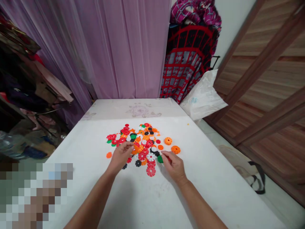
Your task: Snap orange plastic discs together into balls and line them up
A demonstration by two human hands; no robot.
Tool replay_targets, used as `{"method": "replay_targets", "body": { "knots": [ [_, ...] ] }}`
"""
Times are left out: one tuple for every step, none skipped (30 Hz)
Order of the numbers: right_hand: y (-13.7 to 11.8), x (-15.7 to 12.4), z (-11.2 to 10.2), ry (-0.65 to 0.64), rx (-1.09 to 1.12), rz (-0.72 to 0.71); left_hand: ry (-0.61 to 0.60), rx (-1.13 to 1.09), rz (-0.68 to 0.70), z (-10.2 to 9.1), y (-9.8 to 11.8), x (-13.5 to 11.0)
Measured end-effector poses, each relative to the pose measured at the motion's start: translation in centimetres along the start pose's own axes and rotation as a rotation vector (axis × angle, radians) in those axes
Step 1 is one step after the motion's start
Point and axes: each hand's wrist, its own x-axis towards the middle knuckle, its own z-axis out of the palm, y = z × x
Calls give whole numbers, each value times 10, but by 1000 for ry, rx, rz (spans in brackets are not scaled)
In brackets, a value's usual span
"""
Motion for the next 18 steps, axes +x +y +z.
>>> {"method": "replay_targets", "body": {
  "knots": [
    [-2,-1,5,5,65,54,-30,-29,-10,13,2,-5],
    [-4,-1,9,5,131,97,-59,-47,-6,25,3,-9],
    [-7,-1,13,6,193,135,-85,-57,-3,35,5,-12],
    [-9,0,15,2,242,164,-107,-63,0,43,6,-14],
    [-12,2,17,3,275,184,-126,-66,3,49,7,-15],
    [-14,3,18,-2,299,199,-143,-68,6,53,9,-15],
    [-17,5,18,-10,316,211,-155,-71,13,57,10,-14],
    [-19,7,17,-19,330,221,-162,-75,23,60,11,-14],
    [-21,8,17,-26,345,232,-167,-78,35,63,12,-13],
    [-22,9,16,-27,363,244,-171,-82,45,65,13,-13],
    [-23,9,16,-25,382,255,-174,-87,52,68,15,-13],
    [-23,9,16,-19,399,265,-178,-90,56,71,16,-13],
    [-23,9,15,-13,411,274,-183,-90,59,75,17,-13],
    [-22,9,15,-9,420,283,-191,-87,63,78,18,-14],
    [-21,10,13,-8,426,292,-199,-82,69,81,18,-14],
    [-19,12,10,-3,430,305,-203,-72,75,83,19,-15],
    [-15,15,6,16,434,323,-202,-55,85,84,19,-14],
    [-11,19,0,49,439,346,-186,-29,104,83,19,-13]
  ]
}}
